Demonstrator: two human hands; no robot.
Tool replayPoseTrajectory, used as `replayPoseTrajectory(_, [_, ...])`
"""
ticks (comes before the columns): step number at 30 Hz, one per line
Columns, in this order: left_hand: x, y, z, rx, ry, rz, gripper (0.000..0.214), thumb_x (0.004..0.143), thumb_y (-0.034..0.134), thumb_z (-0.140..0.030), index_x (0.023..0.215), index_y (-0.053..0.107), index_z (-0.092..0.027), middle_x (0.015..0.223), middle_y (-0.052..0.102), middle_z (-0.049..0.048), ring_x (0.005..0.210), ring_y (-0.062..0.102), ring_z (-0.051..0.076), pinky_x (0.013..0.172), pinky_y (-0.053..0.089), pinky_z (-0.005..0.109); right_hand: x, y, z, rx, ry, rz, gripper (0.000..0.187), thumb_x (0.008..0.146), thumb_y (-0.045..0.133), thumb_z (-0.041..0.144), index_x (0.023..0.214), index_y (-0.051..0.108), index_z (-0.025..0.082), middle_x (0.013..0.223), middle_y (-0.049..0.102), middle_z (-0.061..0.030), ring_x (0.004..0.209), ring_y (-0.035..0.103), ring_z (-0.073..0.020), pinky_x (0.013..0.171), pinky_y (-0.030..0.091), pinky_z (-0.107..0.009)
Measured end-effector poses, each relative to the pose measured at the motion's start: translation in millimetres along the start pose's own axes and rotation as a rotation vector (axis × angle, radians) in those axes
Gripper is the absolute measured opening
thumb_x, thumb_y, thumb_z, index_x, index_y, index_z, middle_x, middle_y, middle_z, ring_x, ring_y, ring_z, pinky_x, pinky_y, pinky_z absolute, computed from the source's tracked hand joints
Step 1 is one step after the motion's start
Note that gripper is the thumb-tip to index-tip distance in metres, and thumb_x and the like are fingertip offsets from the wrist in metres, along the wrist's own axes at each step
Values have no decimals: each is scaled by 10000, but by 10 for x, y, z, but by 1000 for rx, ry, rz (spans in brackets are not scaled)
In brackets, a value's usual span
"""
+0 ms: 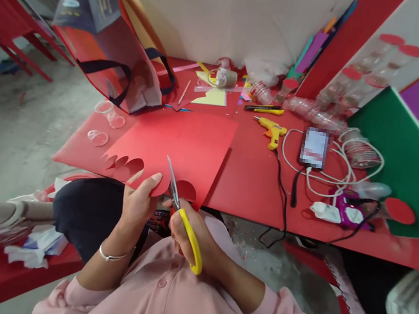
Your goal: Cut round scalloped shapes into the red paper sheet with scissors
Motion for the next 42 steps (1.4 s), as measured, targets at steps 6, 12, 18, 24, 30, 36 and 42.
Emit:
replayPoseTrajectory(6, [-41, 80, -182, 20, 79, 49, 282, 794, 972, -327, 745, 728, -194, 723, 695, -17, 635, 599, 117, 645, 551, 236, -47, -9, 170, -144, -40, 7, 834, 1038, 447, 958, 1402, 641, 234, 634, 464, 77, 465, 435, -144, 490, 415, -294])
replayPoseTrajectory(12, [-110, 161, -267, 1, 123, 99, 300, 803, 978, -319, 738, 712, -195, 719, 683, -21, 637, 593, 112, 659, 555, 230, -112, -39, 124, -131, -79, 41, 824, 1041, 449, 953, 1424, 625, 244, 670, 474, 69, 475, 412, -139, 500, 409, -301])
replayPoseTrajectory(18, [-180, 170, -282, 31, 134, 106, 267, 798, 987, -338, 764, 766, -190, 746, 737, -3, 646, 642, 127, 651, 565, 235, -194, -44, 148, -104, -135, 49, 742, 1065, 478, 914, 1417, 612, 275, 755, 483, 51, 524, 404, -142, 532, 410, -313])
replayPoseTrajectory(24, [-255, 207, -298, 22, 145, 111, 231, 786, 1000, -331, 813, 822, -186, 805, 790, 20, 690, 699, 143, 702, 604, 251, -254, -61, 179, -144, -130, 61, 768, 1049, 458, 941, 1416, 593, 280, 779, 459, 48, 564, 398, -153, 551, 399, -314])
replayPoseTrajectory(30, [-327, 250, -384, 26, 180, 142, 223, 799, 992, -332, 834, 834, -178, 800, 788, 26, 688, 699, 145, 699, 602, 253, -362, -10, 342, -228, -159, 86, 765, 1061, 427, 934, 1432, 562, 280, 821, 444, 38, 644, 418, -173, 597, 395, -321])
replayPoseTrajectory(36, [-391, 261, -451, 34, 203, 124, 238, 776, 988, -338, 810, 813, -182, 774, 773, 21, 658, 683, 148, 674, 590, 261, -394, 16, 368, -224, -176, 79, 837, 997, 434, 1002, 1401, 581, 284, 853, 458, 29, 669, 375, -174, 600, 392, -311])
replayPoseTrajectory(42, [-415, 278, -483, 10, 224, 119, 233, 762, 995, -326, 811, 812, -189, 793, 779, 16, 679, 694, 149, 689, 607, 261, -377, -2, 318, -229, -171, 57, 881, 972, 439, 1027, 1396, 597, 271, 786, 454, 43, 622, 370, -163, 572, 376, -295])
Point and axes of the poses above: each hand's wrist, its own x-axis towards the middle knuckle, its own y-axis out of the palm, z = x × y, the point moved 8 cm from there along x, towards the middle knuckle
